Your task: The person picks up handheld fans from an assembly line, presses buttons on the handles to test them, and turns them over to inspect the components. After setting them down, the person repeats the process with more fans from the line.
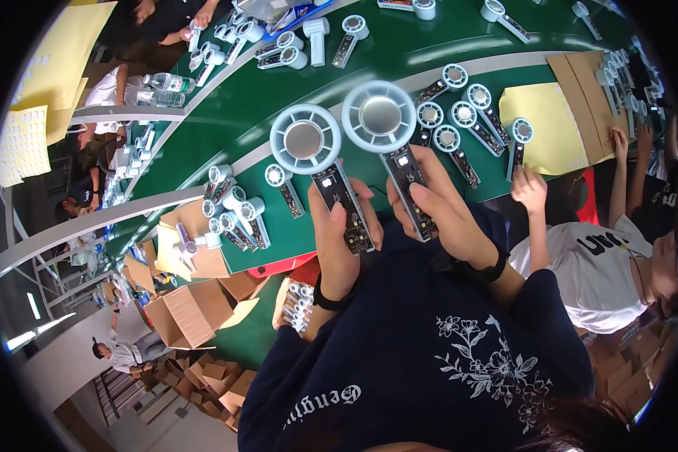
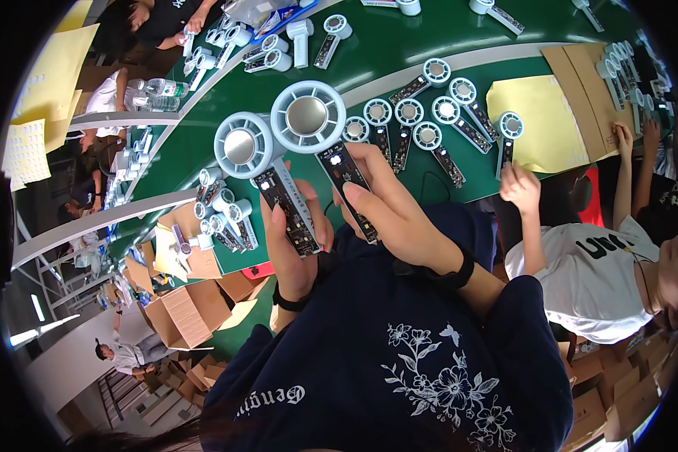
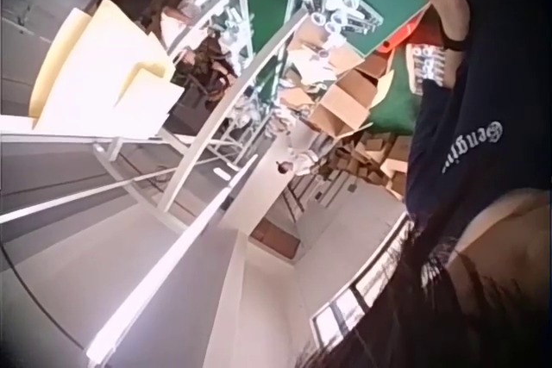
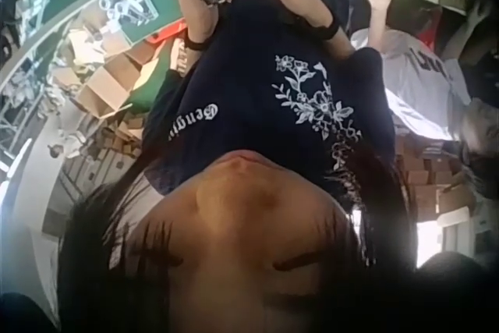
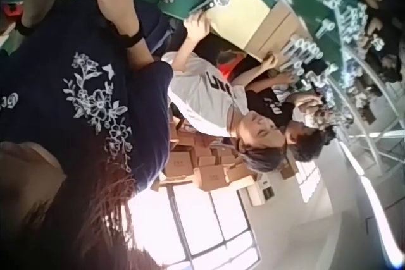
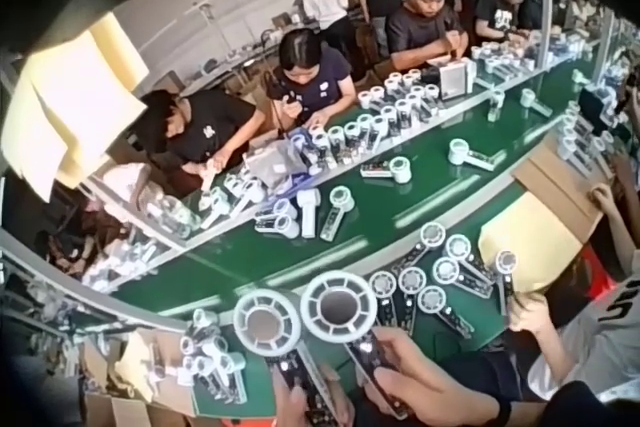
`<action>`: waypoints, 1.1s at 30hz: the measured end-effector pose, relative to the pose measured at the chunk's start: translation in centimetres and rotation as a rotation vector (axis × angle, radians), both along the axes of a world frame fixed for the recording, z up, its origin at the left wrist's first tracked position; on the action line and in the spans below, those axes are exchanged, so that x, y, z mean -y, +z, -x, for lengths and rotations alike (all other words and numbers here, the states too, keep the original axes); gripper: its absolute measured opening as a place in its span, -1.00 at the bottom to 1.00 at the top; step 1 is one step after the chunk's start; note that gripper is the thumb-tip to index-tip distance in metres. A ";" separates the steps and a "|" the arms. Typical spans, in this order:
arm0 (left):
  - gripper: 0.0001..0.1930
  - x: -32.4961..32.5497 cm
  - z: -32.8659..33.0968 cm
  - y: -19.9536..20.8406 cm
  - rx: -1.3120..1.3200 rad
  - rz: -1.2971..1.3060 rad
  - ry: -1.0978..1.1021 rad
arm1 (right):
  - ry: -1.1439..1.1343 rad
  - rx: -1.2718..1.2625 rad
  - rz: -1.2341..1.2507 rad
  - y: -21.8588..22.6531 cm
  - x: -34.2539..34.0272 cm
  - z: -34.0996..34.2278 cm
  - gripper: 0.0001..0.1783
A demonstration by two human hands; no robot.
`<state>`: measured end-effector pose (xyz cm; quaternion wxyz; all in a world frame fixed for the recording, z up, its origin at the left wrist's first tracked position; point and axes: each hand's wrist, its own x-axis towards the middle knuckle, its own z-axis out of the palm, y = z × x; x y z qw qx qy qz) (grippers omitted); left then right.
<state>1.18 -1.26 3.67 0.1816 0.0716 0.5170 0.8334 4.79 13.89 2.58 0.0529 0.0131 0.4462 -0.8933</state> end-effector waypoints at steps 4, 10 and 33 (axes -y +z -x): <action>-0.54 0.2 0.0 -0.3 -0.026 0.067 0.034 | -0.003 0.010 -0.014 0.1 0.0 0.1 -0.53; -0.58 0.0 0.0 -0.6 -0.036 0.086 0.030 | -0.022 0.030 -0.059 0.4 0.0 0.2 -0.62; -0.56 -0.1 -0.3 -0.9 -0.080 0.024 0.023 | -0.107 -0.146 -0.250 -1.2 0.2 0.6 -0.64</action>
